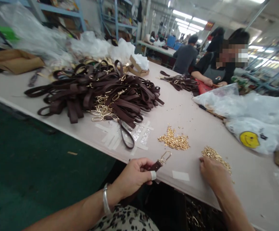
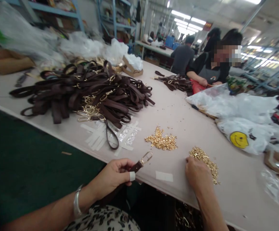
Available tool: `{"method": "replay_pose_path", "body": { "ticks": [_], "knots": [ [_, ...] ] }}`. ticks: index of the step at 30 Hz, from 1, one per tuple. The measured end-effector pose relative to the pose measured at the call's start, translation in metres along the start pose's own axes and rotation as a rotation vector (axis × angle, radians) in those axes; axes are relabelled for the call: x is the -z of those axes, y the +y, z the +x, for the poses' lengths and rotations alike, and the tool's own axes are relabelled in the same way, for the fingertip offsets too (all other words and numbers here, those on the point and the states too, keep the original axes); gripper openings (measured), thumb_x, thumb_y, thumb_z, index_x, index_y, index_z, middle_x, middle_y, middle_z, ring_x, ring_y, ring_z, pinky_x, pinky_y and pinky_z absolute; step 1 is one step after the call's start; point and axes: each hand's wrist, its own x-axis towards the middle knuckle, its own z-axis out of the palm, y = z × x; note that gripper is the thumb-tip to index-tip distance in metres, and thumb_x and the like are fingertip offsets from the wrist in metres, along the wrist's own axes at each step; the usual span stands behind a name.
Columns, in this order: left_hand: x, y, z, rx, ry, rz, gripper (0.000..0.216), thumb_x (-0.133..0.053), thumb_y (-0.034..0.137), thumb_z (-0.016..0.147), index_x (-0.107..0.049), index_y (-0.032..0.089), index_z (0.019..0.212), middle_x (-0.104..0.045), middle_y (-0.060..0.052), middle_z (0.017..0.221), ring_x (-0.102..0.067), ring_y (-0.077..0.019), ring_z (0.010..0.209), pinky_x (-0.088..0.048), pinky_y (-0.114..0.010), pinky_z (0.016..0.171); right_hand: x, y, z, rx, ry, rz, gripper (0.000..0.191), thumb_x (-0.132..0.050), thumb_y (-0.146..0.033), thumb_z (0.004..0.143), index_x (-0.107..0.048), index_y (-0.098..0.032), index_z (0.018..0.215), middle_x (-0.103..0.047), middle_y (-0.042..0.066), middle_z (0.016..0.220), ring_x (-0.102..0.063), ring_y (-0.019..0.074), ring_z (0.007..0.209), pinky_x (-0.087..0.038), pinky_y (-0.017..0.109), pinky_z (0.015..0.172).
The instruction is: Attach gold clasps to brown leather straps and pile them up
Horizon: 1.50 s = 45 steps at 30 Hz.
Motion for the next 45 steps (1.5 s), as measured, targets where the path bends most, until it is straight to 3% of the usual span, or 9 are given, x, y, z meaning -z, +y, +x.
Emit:
{"method": "replay_pose_path", "body": {
  "ticks": [6,11,16,20,25,34,40,45],
  "knots": [
    [-0.004,0.005,-0.002,-0.036,0.031,-0.053,0.026,-0.073,0.022,0.071,-0.074,0.011,0.094,-0.073,-0.005,0.088,-0.06,-0.0101,0.068,-0.05,-0.024,0.064,0.002,-0.006,-0.004,-0.087,0.087,0.122,0.028,-0.049,-0.027,0.087,-0.074,-0.017,0.096,-0.076,0.011,0.096,-0.071,0.0268,0.085,-0.055,0.039,0.079],
    [-0.008,-0.003,0.005,-0.065,0.081,-0.088,0.021,-0.074,0.02,0.07,-0.072,0.012,0.09,-0.071,-0.002,0.08,-0.06,-0.0101,0.064,-0.051,-0.025,0.064,0.022,-0.078,-0.032,-0.137,0.175,0.938,0.023,-0.07,-0.042,0.082,-0.076,-0.024,0.095,-0.076,0.004,0.087,-0.071,0.0207,0.079,-0.057,0.034,0.078],
    [-0.01,-0.008,0.012,-0.096,0.049,-0.106,0.022,-0.073,0.02,0.071,-0.072,0.013,0.092,-0.071,-0.003,0.083,-0.062,-0.0114,0.067,-0.051,-0.025,0.065,0.029,-0.146,-0.048,0.028,0.128,1.269,0.012,-0.066,-0.027,0.088,-0.076,-0.025,0.095,-0.072,0.003,0.09,-0.068,0.0166,0.081,-0.056,0.029,0.073],
    [-0.01,-0.008,0.012,-0.126,0.052,-0.071,0.02,-0.073,0.02,0.071,-0.073,0.013,0.09,-0.07,-0.003,0.079,-0.062,-0.0133,0.069,-0.051,-0.025,0.065,0.022,-0.16,-0.053,-0.031,0.179,1.263,0.011,-0.069,-0.027,0.086,-0.075,-0.025,0.096,-0.074,0.002,0.094,-0.068,0.0165,0.084,-0.056,0.027,0.075],
    [-0.011,-0.009,0.01,-0.201,0.061,-0.016,0.018,-0.068,0.019,0.076,-0.074,0.013,0.092,-0.072,-0.004,0.084,-0.065,-0.0166,0.076,-0.054,-0.028,0.071,0.027,-0.164,-0.056,-0.085,0.234,1.054,0.013,-0.068,-0.034,0.087,-0.073,-0.024,0.095,-0.075,0.001,0.089,-0.07,0.0155,0.079,-0.055,0.024,0.074],
    [-0.004,-0.008,0.004,-0.468,0.137,0.402,0.027,-0.058,0.004,0.079,-0.076,0.016,0.095,-0.071,-0.004,0.089,-0.065,-0.0181,0.087,-0.05,-0.028,0.082,0.041,-0.169,-0.058,-0.057,0.264,0.844,0.013,-0.066,-0.036,0.088,-0.072,-0.025,0.088,-0.074,-0.001,0.081,-0.068,0.0145,0.07,-0.051,0.023,0.07],
    [-0.005,-0.009,0.0,-0.552,0.15,0.437,0.028,-0.056,0.003,0.079,-0.074,0.016,0.095,-0.069,-0.004,0.087,-0.064,-0.0172,0.084,-0.048,-0.027,0.079,0.041,-0.173,-0.061,-0.259,0.142,1.048,0.025,-0.071,-0.044,0.082,-0.068,-0.02,0.088,-0.072,0.003,0.081,-0.067,0.0173,0.071,-0.055,0.027,0.067],
    [-0.006,-0.011,-0.003,-0.605,0.129,0.479,0.027,-0.056,0.004,0.08,-0.073,0.015,0.097,-0.068,-0.005,0.085,-0.063,-0.0176,0.083,-0.049,-0.027,0.077,0.038,-0.178,-0.059,-0.444,0.142,1.35,0.042,-0.081,-0.044,0.071,-0.058,-0.02,0.098,-0.07,0.003,0.083,-0.068,0.0176,0.07,-0.058,0.028,0.061]
  ]
}}
